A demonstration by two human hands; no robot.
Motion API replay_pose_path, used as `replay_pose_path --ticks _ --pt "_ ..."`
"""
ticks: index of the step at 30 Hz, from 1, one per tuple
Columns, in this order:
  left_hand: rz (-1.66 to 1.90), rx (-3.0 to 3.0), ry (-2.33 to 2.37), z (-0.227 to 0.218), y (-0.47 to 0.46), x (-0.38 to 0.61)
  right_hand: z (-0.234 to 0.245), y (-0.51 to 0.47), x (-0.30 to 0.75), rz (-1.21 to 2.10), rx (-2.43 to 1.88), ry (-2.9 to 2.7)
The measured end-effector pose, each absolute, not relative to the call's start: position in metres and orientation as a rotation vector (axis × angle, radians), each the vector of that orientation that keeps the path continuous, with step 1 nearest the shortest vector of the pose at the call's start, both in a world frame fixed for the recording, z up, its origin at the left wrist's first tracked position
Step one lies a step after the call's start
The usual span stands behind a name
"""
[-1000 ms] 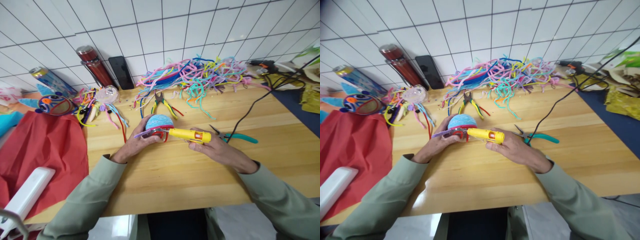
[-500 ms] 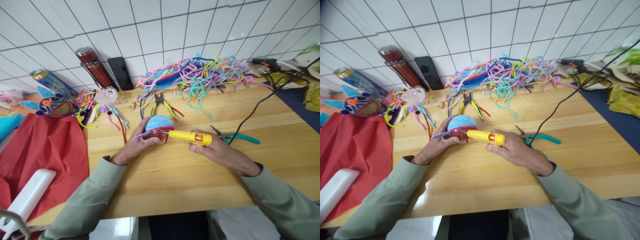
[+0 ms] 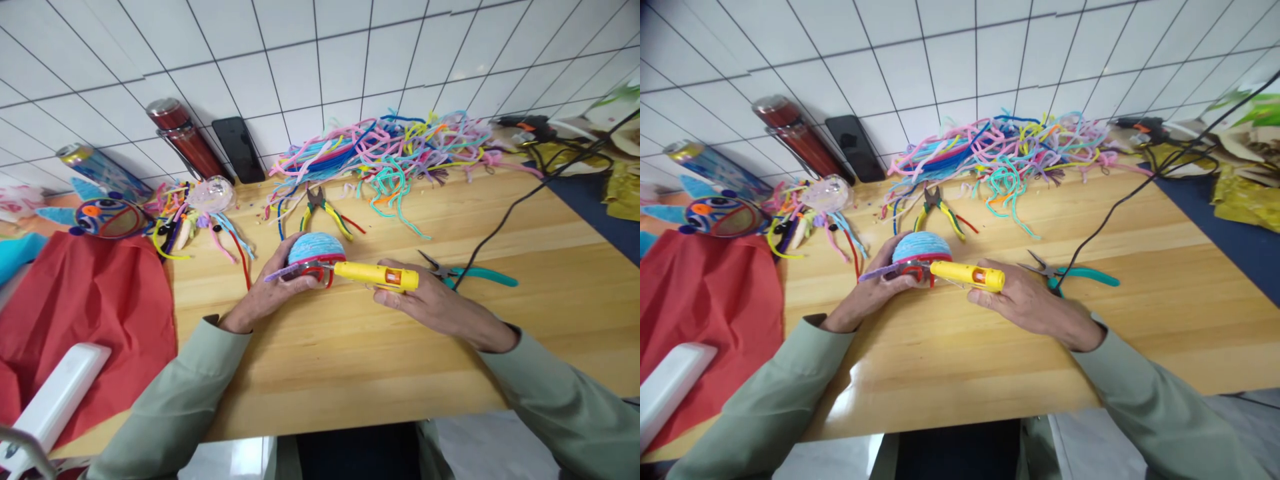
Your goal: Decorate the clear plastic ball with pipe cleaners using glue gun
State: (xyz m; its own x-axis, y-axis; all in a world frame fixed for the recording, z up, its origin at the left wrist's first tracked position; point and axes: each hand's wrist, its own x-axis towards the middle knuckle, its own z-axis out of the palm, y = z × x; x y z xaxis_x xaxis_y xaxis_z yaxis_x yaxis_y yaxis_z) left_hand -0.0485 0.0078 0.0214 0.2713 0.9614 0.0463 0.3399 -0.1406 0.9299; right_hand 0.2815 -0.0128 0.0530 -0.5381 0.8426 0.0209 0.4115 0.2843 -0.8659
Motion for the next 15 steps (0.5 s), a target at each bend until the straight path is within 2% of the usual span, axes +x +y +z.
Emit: replay_pose_path --ticks 15 --pt "0.895 1.635 1.225 0.0198 0.0092 -0.0482 0.0540 -0.0139 0.2815 1.213 -1.146 -2.073"
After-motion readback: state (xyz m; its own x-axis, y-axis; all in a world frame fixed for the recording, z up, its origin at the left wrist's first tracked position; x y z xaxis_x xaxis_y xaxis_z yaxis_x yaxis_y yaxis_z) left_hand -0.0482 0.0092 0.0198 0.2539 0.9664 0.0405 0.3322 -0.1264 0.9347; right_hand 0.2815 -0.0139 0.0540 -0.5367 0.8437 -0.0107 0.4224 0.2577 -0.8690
